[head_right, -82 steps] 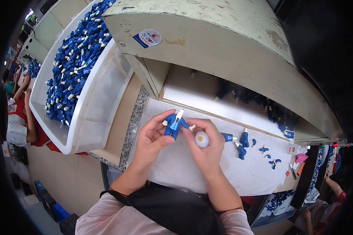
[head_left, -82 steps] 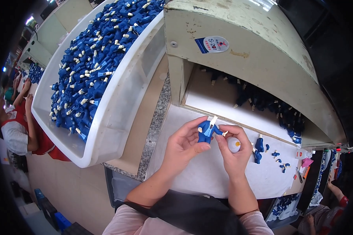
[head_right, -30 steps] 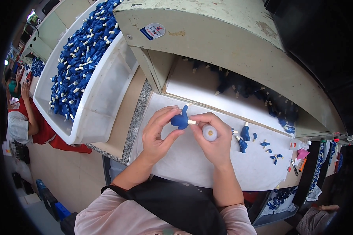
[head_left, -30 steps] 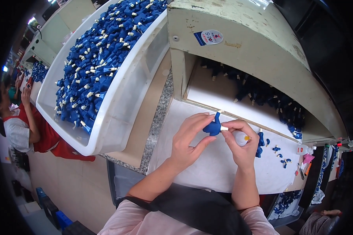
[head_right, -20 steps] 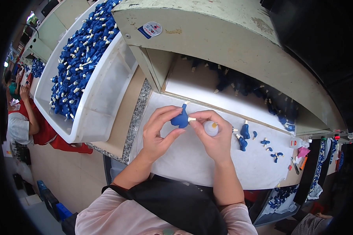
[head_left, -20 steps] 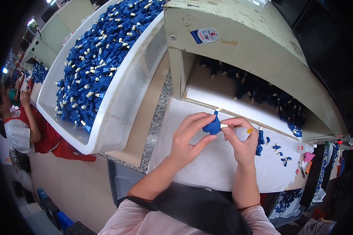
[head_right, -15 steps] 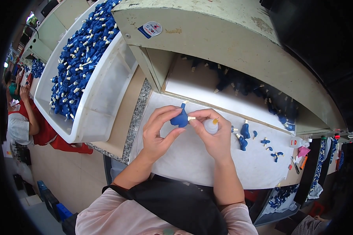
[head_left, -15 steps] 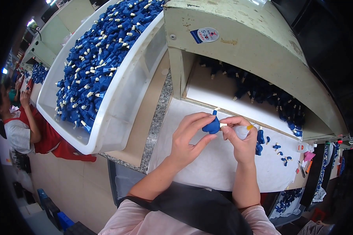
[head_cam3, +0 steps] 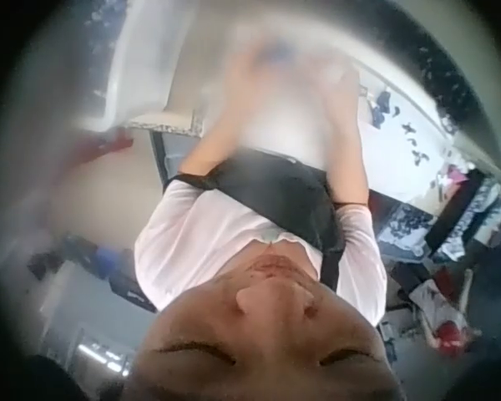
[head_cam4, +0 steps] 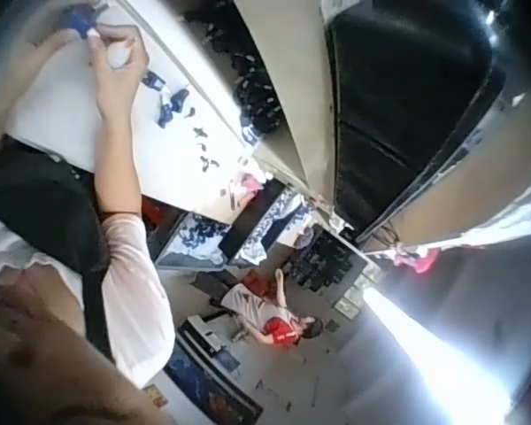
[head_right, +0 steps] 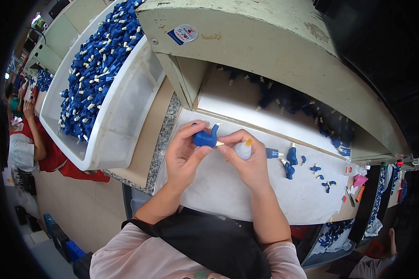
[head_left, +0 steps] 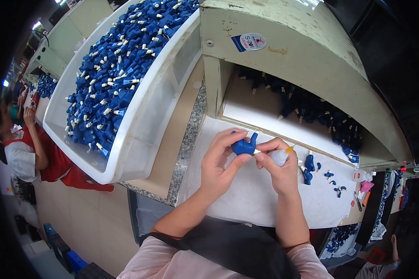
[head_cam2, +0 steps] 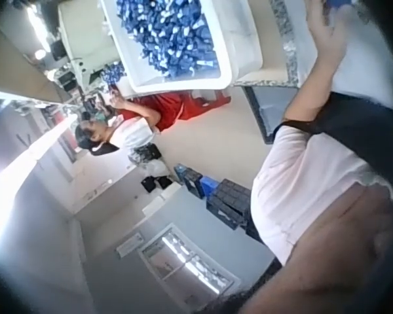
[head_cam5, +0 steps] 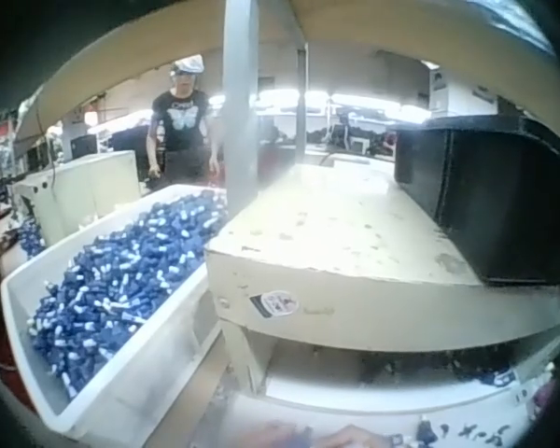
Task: The person applies glue with a squeeze bottle to assemble figurine parts by hand, places the assembled figurines into a tray, and empties the tray into a bin.
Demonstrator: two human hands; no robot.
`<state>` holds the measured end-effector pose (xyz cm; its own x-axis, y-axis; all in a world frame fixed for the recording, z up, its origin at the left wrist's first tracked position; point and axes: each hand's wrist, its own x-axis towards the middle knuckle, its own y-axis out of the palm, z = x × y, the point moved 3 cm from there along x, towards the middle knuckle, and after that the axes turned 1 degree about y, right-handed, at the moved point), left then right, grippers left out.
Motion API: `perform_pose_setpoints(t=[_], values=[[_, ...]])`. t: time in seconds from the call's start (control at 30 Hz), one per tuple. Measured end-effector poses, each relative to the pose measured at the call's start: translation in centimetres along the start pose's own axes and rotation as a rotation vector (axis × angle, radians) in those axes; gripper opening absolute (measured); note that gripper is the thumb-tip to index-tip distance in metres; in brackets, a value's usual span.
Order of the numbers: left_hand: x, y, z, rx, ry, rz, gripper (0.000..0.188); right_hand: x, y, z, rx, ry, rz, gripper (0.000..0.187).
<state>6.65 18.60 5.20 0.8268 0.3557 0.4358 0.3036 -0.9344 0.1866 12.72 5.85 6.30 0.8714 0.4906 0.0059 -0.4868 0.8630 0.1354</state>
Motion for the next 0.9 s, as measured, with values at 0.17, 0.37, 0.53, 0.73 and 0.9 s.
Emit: perform_pose_setpoints(t=[0.17, 0.37, 0.53, 0.73, 0.9], values=[[0.2, 0.2, -0.2, -0.189, -0.063, -0.062, 0.045, 0.3, -0.6, 1.0, -0.061, -0.105, -0.138, 0.017], [0.0, 0.2, 0.2, -0.059, -0.111, 0.105, 0.045, 0.2, -0.8, 1.0, -0.040, -0.048, -0.047, 0.024], [-0.2, 0.4, 0.2, -0.303, -0.258, 0.015, 0.046, -0.2, -1.0, 0.8, -0.060, -0.086, 0.004, 0.018], [0.1, -0.1, 0.2, -0.278, -0.237, 0.022, 0.045, -0.3, -0.3, 1.1, -0.175, -0.034, 0.034, 0.013], [0.7, 0.1, 0.4, -0.156, -0.179, 0.004, 0.039, 0.4, -0.4, 1.1, -0.234, -0.143, 0.005, 0.012]])
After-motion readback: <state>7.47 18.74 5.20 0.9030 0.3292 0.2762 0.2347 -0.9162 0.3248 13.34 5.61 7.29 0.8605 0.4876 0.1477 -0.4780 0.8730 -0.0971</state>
